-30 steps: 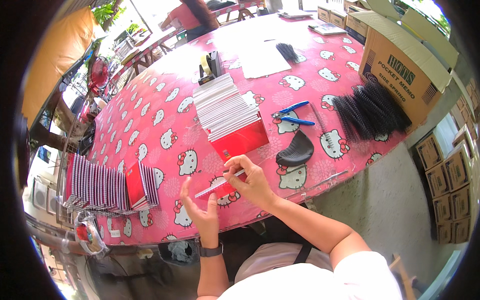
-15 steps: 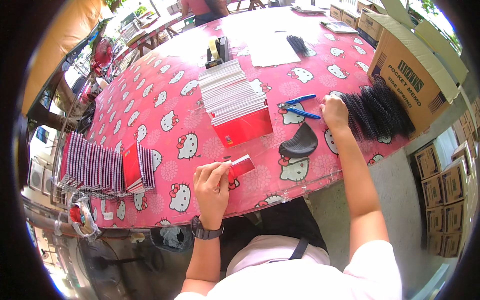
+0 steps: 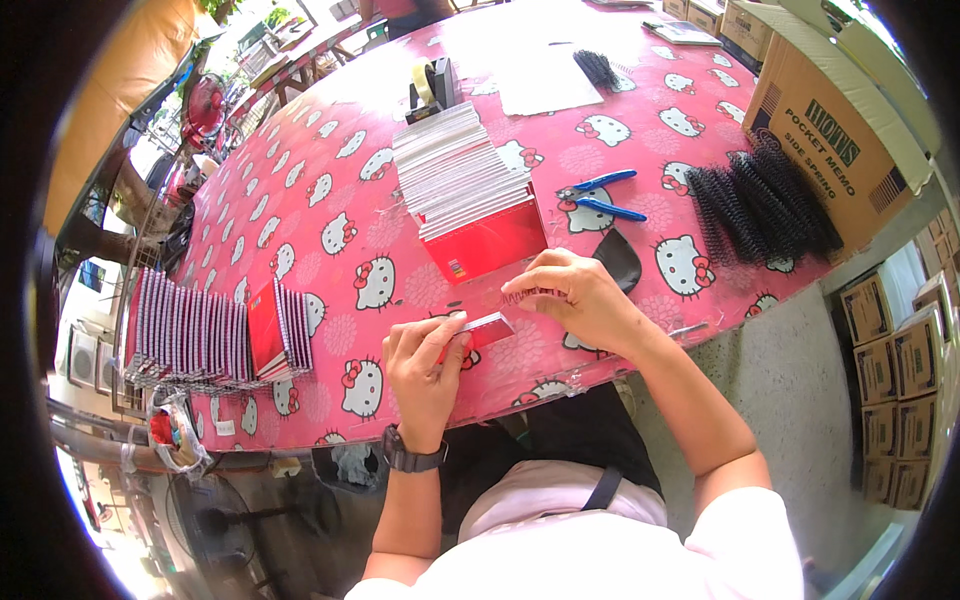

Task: The person assembles small spiral-bound notebooks by inserting a black spiral binding into the punched holes of red covers and white paper stacks. They use a black handheld tool to secure the spiral and place the finished notebooks into a growing stack on the table.

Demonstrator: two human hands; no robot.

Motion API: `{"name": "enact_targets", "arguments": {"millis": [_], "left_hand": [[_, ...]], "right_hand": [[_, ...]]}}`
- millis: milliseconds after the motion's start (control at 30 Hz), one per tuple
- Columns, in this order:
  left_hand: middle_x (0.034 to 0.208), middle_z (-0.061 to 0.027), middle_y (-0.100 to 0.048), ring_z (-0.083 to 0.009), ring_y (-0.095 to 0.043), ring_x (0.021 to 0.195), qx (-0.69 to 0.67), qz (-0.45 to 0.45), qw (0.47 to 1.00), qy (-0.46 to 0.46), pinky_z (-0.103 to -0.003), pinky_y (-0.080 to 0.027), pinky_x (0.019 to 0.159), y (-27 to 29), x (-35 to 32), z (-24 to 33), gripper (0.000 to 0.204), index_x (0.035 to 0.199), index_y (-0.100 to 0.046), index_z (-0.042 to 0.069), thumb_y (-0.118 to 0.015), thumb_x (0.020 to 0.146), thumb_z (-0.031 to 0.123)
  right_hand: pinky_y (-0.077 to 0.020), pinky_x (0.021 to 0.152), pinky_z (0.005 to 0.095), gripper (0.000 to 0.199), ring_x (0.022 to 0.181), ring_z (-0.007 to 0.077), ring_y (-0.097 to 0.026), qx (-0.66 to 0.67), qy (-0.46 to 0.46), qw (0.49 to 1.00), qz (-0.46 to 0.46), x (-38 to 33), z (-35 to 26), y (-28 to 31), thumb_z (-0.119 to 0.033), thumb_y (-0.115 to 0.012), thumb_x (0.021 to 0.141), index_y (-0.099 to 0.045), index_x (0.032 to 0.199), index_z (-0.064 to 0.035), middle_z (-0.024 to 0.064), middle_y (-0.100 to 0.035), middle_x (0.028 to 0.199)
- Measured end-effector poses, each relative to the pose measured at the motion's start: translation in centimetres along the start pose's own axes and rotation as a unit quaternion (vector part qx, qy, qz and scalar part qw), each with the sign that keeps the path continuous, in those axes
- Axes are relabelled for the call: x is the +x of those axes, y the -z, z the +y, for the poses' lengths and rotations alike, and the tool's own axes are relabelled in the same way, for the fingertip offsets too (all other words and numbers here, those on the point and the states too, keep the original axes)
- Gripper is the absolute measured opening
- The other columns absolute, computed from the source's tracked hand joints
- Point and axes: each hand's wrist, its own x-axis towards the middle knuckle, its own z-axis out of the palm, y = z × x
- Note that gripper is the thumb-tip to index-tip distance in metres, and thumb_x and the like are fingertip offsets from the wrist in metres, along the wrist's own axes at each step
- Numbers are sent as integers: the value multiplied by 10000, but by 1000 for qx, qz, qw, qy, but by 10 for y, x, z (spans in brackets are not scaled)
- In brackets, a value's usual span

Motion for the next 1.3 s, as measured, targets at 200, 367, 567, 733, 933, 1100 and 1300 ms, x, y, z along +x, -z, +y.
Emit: {"name": "enact_targets", "arguments": {"millis": [200,367,567,733,933,1100,1300], "left_hand": [[859,-6,-656,-178,-555,795,-9,-16,1000,4,-321,-401,727,3,0,-1,179,934,-731,118,-753,756,133],[856,-10,-653,-181,-555,802,-9,-21,1000,14,-324,-402,731,3,-1,-1,180,928,-732,118,-756,750,136],[878,-4,-625,-199,-565,839,0,-32,999,14,-352,-385,766,5,1,4,248,987,-696,134,-744,745,136],[891,-23,-622,-229,-569,850,-25,-80,996,-20,-376,-386,786,-5,6,17,303,1016,-657,117,-748,729,160],[860,-16,-633,-225,-581,869,-21,-98,995,-20,-362,-391,776,-3,2,13,235,981,-658,120,-700,805,269],[871,-4,-638,-222,-586,892,-32,-127,991,-21,-383,-384,833,-1,3,12,260,996,-642,127,-675,827,321],[873,30,-617,-181,-577,880,38,-79,996,-16,-503,-253,971,9,3,11,213,916,-620,145,-713,779,280]], "right_hand": [[-496,741,323,209,849,220,-598,-9,81,996,-32,6,1,-8,8,-677,780,-687,967,-83,74,-612,887],[-493,757,345,229,875,250,-590,76,21,991,-112,5,7,-4,-9,-676,781,-671,1005,-54,73,-602,896],[-503,779,361,370,853,265,-619,-9,72,994,-79,6,-6,-6,-78,-636,846,-569,1209,-60,128,-627,929],[-509,686,379,388,745,311,-653,-4,44,992,-117,1,-5,-14,-147,-637,876,-534,1239,-56,155,-653,842],[-463,867,412,650,1051,326,-581,-240,-76,967,38,6,7,30,-417,-751,759,-499,1249,-72,163,-614,1101],[-403,983,436,794,1216,369,-440,-349,-165,922,-10,-20,30,38,-482,-813,642,-449,1234,-97,138,-462,1301],[-393,1005,454,837,1228,360,-415,-336,-188,918,-92,-14,30,42,-432,-849,583,-464,1254,-116,166,-450,1305]]}}
